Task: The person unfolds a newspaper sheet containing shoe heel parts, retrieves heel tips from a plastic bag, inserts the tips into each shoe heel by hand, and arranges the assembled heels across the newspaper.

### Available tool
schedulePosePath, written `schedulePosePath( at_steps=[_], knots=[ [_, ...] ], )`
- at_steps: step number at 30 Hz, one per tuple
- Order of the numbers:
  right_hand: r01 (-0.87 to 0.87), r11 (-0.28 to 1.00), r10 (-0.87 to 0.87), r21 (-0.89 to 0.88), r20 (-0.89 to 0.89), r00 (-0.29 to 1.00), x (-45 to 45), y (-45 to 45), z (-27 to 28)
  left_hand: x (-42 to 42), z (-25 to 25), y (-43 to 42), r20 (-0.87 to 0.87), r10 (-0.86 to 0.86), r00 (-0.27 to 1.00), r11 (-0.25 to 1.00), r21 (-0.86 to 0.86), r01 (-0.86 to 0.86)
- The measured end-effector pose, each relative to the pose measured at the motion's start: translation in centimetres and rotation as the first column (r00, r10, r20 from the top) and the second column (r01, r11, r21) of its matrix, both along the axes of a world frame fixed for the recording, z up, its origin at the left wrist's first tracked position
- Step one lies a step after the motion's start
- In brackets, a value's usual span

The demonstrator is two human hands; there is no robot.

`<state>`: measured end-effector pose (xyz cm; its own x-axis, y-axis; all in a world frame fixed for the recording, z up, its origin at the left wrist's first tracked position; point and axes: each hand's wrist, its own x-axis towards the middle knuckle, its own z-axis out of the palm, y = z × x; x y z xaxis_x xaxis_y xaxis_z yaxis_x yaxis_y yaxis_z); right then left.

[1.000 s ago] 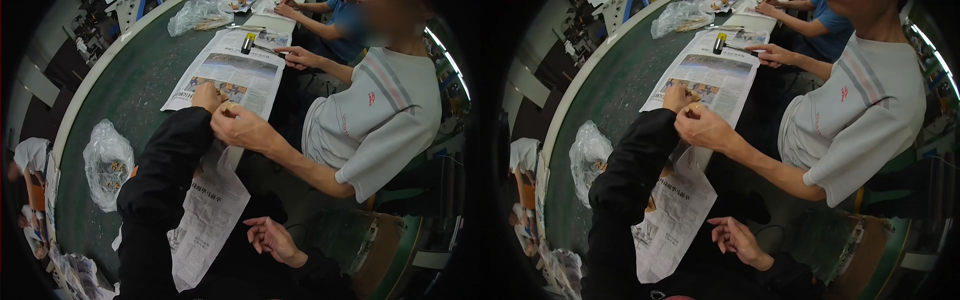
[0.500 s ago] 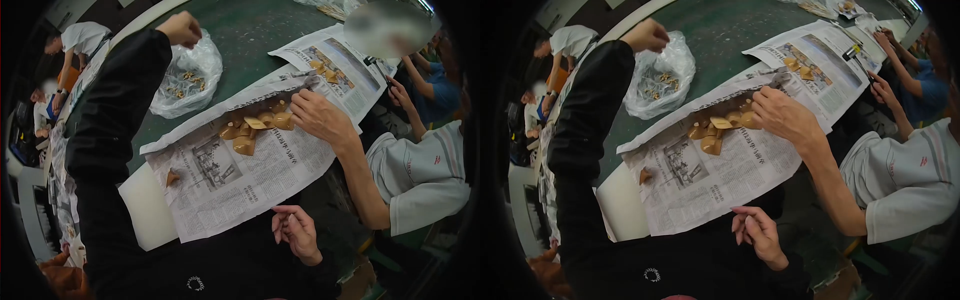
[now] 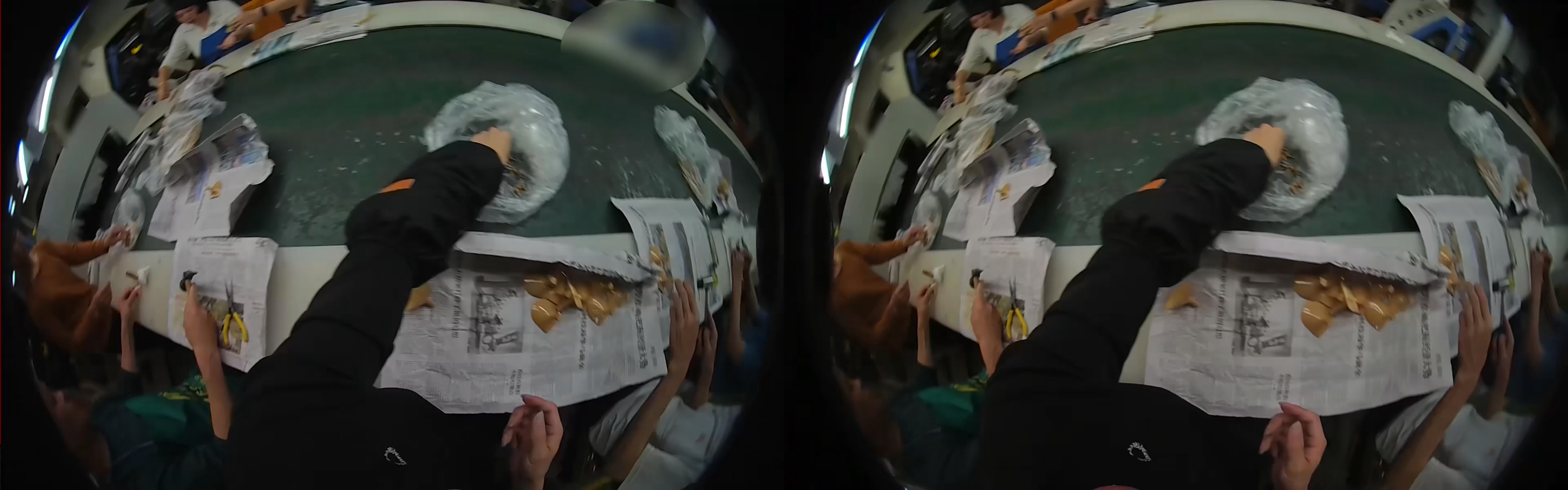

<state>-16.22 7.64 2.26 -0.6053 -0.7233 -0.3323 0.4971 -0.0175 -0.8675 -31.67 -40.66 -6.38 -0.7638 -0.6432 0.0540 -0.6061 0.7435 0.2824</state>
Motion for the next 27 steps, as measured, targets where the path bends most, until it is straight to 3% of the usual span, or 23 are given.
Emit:
schedulePosePath(
  at_steps=[2,6,8,10,12,14,15,16,17,19,20,21,22,24,26,27],
  knots=[
    [-0.124,0.992,0.124,-0.032,0.006,0.992,-1.5,-3.0,-0.6,-0.5,-0.7,0.0,-0.062,0.034,0.997,0.997,-0.061,-0.038],
    [-0.079,0.996,0.078,-0.037,-0.025,0.997,-2.4,-6.0,0.2,0.1,0.9,0.8,-0.140,-0.034,0.990,0.988,-0.153,0.012],
    [-0.062,0.997,0.061,-0.046,-0.027,0.998,-2.5,-7.7,0.2,-0.1,1.4,1.2,-0.328,0.009,0.945,1.000,0.002,-0.009],
    [-0.050,0.997,0.048,-0.055,-0.028,0.998,-2.2,-9.4,0.7,1.6,4.3,3.4,-0.483,0.020,0.875,1.000,0.029,-0.006],
    [-0.025,0.998,0.024,-0.060,-0.026,0.999,-1.6,-10.6,1.8,2.9,7.4,5.9,-0.573,-0.092,0.814,0.975,0.115,0.191],
    [0.045,0.997,-0.048,-0.070,-0.039,0.998,-1.5,-11.2,2.7,7.2,12.8,10.9,-0.684,-0.108,0.722,0.829,0.339,0.445],
    [0.090,0.993,-0.093,-0.071,-0.049,0.994,-1.6,-11.2,3.2,8.2,12.9,13.2,-0.739,-0.219,0.637,0.762,0.279,0.584],
    [0.135,0.988,-0.139,-0.071,-0.060,0.988,-1.8,-11.2,3.7,10.6,14.1,15.8,-0.740,-0.236,0.630,0.662,0.352,0.662],
    [0.183,0.980,-0.188,-0.074,-0.066,0.980,-2.0,-11.2,4.0,12.7,14.8,18.7,-0.785,-0.272,0.556,0.655,0.272,0.705],
    [0.294,0.954,-0.298,-0.056,-0.082,0.951,-2.2,-10.0,5.0,17.2,15.6,22.2,-0.728,-0.372,0.575,0.614,0.272,0.741],
    [0.276,0.953,-0.288,-0.126,-0.091,0.953,-2.7,-9.3,2.9,18.7,15.4,23.6,-0.708,-0.416,0.571,0.584,0.273,0.764],
    [0.285,0.943,-0.306,-0.169,-0.113,0.945,-2.6,-8.4,1.5,20.2,15.2,24.7,-0.748,-0.306,0.589,0.627,0.307,0.716],
    [0.074,0.970,-0.130,-0.233,-0.235,0.963,-3.2,-6.4,0.6,21.4,14.6,25.8,-0.777,-0.188,0.600,0.632,0.372,0.680],
    [-0.038,0.977,-0.033,-0.208,-0.327,0.945,-1.9,-5.3,1.0,23.7,14.3,27.2,-0.673,-0.091,0.734,0.557,0.577,0.597],
    [-0.102,0.985,0.074,-0.138,-0.199,0.977,-0.9,-3.4,0.5,25.4,13.1,29.2,-0.630,-0.049,0.775,0.604,0.599,0.525],
    [-0.047,0.996,0.032,-0.078,-0.174,0.984,-0.6,-2.2,-0.4,25.9,12.1,30.0,-0.616,-0.053,0.786,0.538,0.646,0.542]
  ],
)
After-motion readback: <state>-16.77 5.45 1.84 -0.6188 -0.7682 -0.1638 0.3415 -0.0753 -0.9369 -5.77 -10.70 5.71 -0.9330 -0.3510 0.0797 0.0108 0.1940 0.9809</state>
